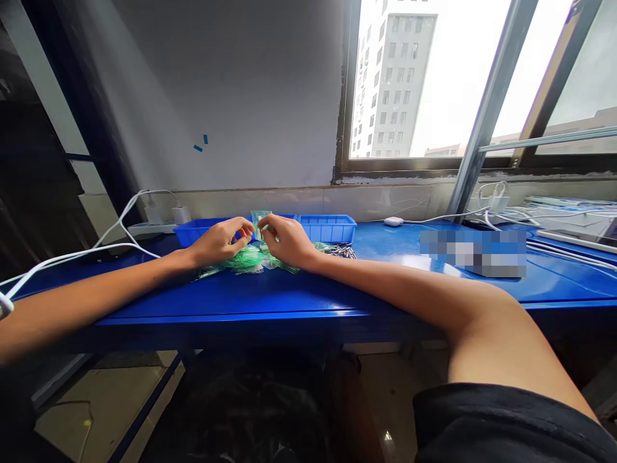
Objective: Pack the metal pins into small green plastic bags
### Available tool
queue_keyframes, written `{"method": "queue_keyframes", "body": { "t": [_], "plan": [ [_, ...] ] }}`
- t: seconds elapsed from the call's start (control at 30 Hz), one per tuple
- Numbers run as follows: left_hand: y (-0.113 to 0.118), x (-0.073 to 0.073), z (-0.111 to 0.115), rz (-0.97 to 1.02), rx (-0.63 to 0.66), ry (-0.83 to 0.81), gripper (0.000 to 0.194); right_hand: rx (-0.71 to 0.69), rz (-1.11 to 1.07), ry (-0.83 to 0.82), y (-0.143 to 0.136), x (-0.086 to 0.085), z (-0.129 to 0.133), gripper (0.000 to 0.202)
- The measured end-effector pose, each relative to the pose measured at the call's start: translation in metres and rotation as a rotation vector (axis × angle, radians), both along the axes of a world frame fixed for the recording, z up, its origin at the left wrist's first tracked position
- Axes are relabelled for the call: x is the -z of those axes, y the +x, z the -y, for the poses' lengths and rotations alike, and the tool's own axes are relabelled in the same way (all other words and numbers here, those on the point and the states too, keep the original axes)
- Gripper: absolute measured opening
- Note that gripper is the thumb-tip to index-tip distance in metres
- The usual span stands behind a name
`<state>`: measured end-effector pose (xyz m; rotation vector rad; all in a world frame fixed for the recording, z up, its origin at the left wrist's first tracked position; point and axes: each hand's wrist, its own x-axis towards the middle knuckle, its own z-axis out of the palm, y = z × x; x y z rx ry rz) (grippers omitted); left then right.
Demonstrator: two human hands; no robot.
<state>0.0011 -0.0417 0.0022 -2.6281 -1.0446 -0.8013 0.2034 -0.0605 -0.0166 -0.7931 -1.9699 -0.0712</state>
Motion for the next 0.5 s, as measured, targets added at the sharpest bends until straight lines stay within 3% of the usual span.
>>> {"method": "queue_keyframes", "body": {
  "t": [0.13,0.27,0.43,0.5],
  "plan": [
    [-0.0008,0.0032,-0.0016,0.105,-0.051,0.069,0.051,-0.149,-0.121,-0.074,-0.0012,0.0012,-0.0013,0.026],
    [-0.0004,0.0011,0.0015,0.146,-0.042,0.149,0.051,-0.293,-0.159,-0.097,-0.0022,0.0020,0.0011,0.042],
    [0.0002,-0.0042,0.0061,0.103,0.024,0.187,0.027,-0.148,-0.127,-0.113,-0.0039,-0.0011,0.0035,0.024],
    [0.0009,-0.0064,0.0072,0.070,0.048,0.233,0.030,-0.032,-0.061,-0.137,-0.0040,-0.0020,0.0022,0.013]
  ]
}}
